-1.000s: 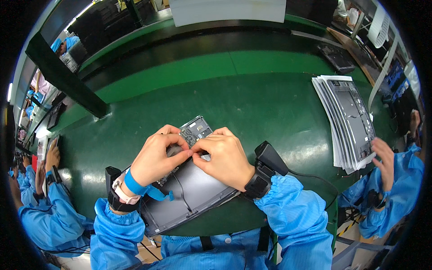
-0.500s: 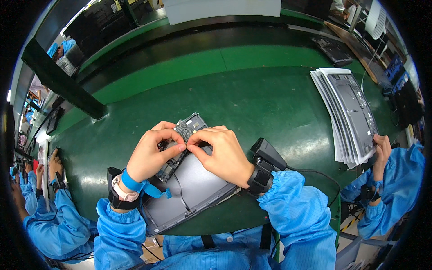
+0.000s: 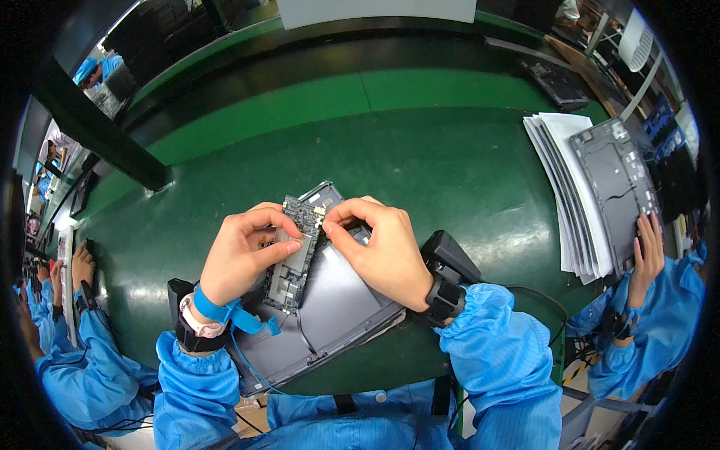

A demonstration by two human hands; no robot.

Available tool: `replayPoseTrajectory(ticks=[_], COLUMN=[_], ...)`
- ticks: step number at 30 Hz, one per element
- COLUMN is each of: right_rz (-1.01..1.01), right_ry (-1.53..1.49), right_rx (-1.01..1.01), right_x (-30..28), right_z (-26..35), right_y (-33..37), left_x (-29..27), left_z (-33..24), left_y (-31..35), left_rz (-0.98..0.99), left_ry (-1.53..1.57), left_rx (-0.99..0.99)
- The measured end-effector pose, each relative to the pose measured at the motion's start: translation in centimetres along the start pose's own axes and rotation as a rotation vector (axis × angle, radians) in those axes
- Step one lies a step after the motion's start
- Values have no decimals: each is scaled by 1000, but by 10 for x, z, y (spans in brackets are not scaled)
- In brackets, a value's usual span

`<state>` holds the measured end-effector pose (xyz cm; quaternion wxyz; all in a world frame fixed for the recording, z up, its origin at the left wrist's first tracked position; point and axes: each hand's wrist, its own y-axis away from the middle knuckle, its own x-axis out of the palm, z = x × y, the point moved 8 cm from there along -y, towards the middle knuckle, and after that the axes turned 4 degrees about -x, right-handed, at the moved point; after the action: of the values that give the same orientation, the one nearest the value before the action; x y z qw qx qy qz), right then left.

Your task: Assembling internal components of laptops on an assembly line by connecting ribbon cables to the motherboard.

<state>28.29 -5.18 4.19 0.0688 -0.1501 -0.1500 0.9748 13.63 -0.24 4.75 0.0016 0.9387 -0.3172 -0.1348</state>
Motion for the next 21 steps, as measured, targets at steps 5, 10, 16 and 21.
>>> replayPoseTrajectory(ticks=[5,10,16,21], right_rz=[-20,-19,-31,-45], right_ry=[-39,-21,-10,-32], right_rx=[17,8,9,59], right_x=[0,-1,-2,-4], right_z=[-3,-4,-5,-7], right_y=[0,0,0,3], left_x=[0,1,2,5], left_z=[0,-1,-9,-2], left_y=[1,0,5,4], left_rz=[-1,-12,-74,-4], left_ry=[5,-63,123,178], left_rx=[31,72,38,-40])
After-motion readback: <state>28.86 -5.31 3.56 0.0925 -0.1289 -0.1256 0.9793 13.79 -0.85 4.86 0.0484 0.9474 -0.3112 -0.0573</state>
